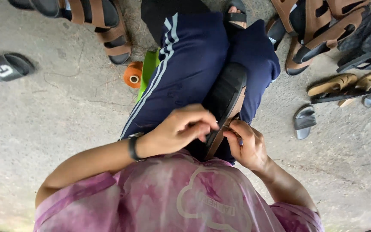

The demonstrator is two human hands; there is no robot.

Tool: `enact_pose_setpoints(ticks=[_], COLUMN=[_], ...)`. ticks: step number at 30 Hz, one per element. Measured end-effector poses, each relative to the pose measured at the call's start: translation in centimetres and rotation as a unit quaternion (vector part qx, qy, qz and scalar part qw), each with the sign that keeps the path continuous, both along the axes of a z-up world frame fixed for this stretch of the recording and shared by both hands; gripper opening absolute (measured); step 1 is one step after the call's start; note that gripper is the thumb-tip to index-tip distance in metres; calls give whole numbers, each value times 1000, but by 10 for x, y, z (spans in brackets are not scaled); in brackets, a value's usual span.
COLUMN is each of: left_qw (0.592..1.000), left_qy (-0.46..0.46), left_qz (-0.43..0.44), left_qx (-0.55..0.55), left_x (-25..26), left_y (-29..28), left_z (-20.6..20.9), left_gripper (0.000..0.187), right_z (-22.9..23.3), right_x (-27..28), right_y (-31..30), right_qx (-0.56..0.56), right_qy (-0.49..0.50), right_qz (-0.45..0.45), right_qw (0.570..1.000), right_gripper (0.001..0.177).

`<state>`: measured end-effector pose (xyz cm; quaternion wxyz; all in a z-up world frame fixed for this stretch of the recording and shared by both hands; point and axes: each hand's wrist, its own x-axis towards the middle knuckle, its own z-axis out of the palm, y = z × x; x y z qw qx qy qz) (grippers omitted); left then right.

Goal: Hand-sewing a shoe sole to the upper part of a sandal using a needle and thread.

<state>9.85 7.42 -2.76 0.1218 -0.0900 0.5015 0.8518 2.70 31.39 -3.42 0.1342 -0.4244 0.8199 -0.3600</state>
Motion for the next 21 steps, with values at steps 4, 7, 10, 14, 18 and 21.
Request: enact_pose_setpoints(ticks=[4, 7, 10, 14, 18, 21], left_qw=[985, 973, 823, 807, 733, 716], left_qy=[-8, 2, 219, 287, 388, 413], left_qz=[-23, 45, 37, 43, 55, 64], left_qx=[-173, -225, -522, -515, -556, -559], left_x=[4, -9, -14, -18, -2, 1], left_y=[13, 20, 32, 33, 35, 32], left_z=[-13, -7, -6, 12, -3, -1], left_gripper=[34, 16, 23, 20, 23, 25], right_z=[19, 56, 102, 97, 65, 66], right_x=[-11, -33, -68, -57, -39, -38], right_y=[-12, -5, 8, 8, 5, 6], right_qx=[-18, 163, 274, 185, 111, 126], right_qy=[4, 73, 159, 65, 86, 125], right_qz=[10, 114, 159, 170, 92, 93], right_qw=[1000, 977, 935, 966, 986, 980], right_gripper=[38, 34, 46, 29, 18, 18])
